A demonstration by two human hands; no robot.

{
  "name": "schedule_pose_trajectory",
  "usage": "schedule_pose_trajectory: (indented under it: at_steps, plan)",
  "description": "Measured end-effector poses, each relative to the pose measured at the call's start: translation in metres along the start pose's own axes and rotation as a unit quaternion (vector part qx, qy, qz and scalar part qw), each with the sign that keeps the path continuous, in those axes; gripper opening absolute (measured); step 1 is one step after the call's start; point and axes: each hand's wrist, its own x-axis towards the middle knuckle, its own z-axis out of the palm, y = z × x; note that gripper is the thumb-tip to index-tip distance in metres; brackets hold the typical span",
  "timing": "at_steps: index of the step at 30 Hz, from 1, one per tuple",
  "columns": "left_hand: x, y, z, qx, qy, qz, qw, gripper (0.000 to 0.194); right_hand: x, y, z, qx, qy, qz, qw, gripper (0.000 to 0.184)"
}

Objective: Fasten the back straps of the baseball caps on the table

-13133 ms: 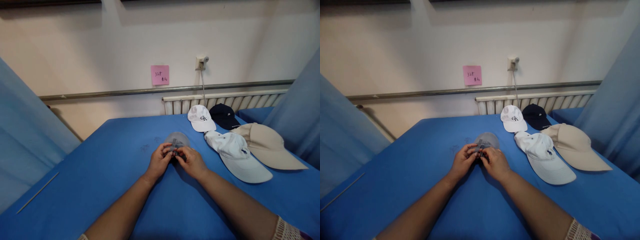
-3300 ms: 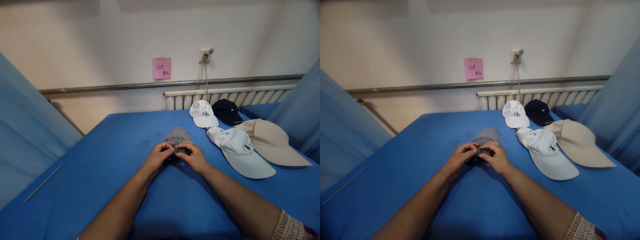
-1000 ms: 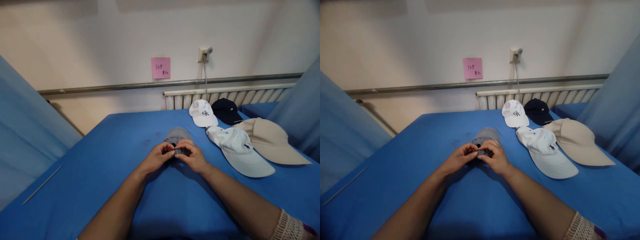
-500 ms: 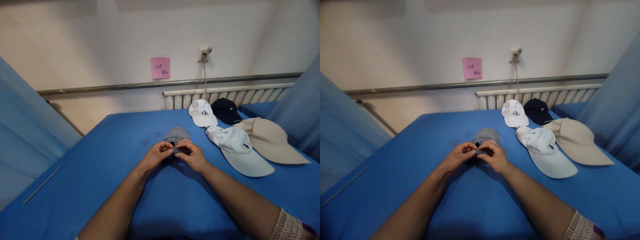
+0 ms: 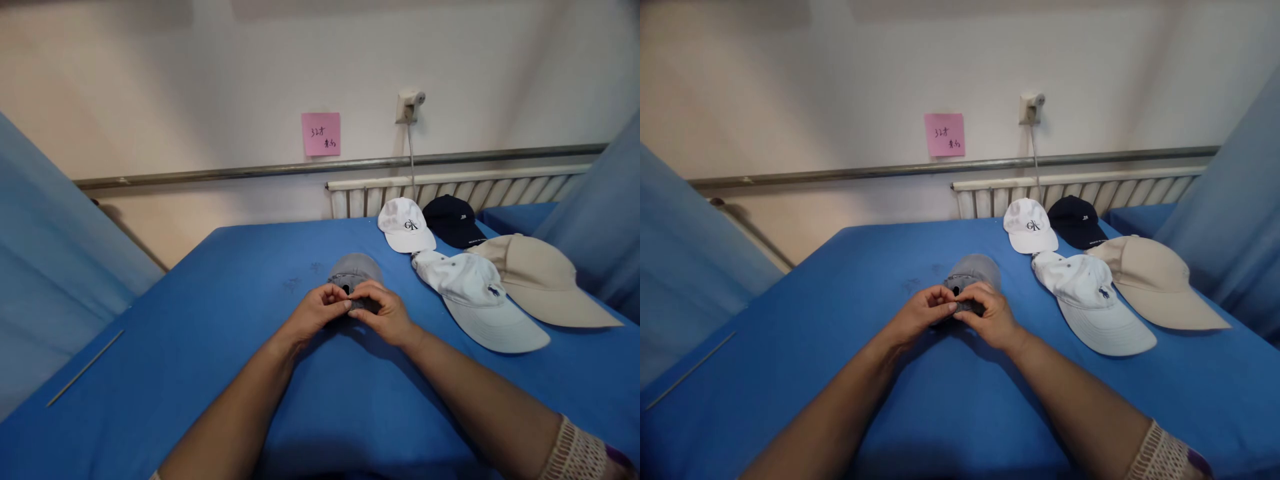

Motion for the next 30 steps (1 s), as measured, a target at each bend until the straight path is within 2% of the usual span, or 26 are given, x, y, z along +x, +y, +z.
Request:
schedule_pose_trajectory:
  at_steps: [11,17,25,30]
  plan:
    - [0.001,-0.003,0.001,-0.019,0.014,0.024,0.999,0.031,0.001,-0.002,0.001,-0.018,0.003,0.006,1.0,0.019]
    - [-0.001,0.003,-0.008,0.003,0.01,0.026,1.0,0.027,-0.001,-0.004,-0.005,0.0,-0.012,0.051,0.999,0.024]
    - [-0.003,0.006,-0.002,0.045,0.028,0.027,0.998,0.025,-0.003,0.002,-0.003,-0.013,-0.028,0.102,0.994,0.023]
    - [-0.002,0.005,-0.004,0.067,0.034,0.032,0.997,0.023,-0.003,0.003,-0.001,0.0,-0.03,0.128,0.991,0.015]
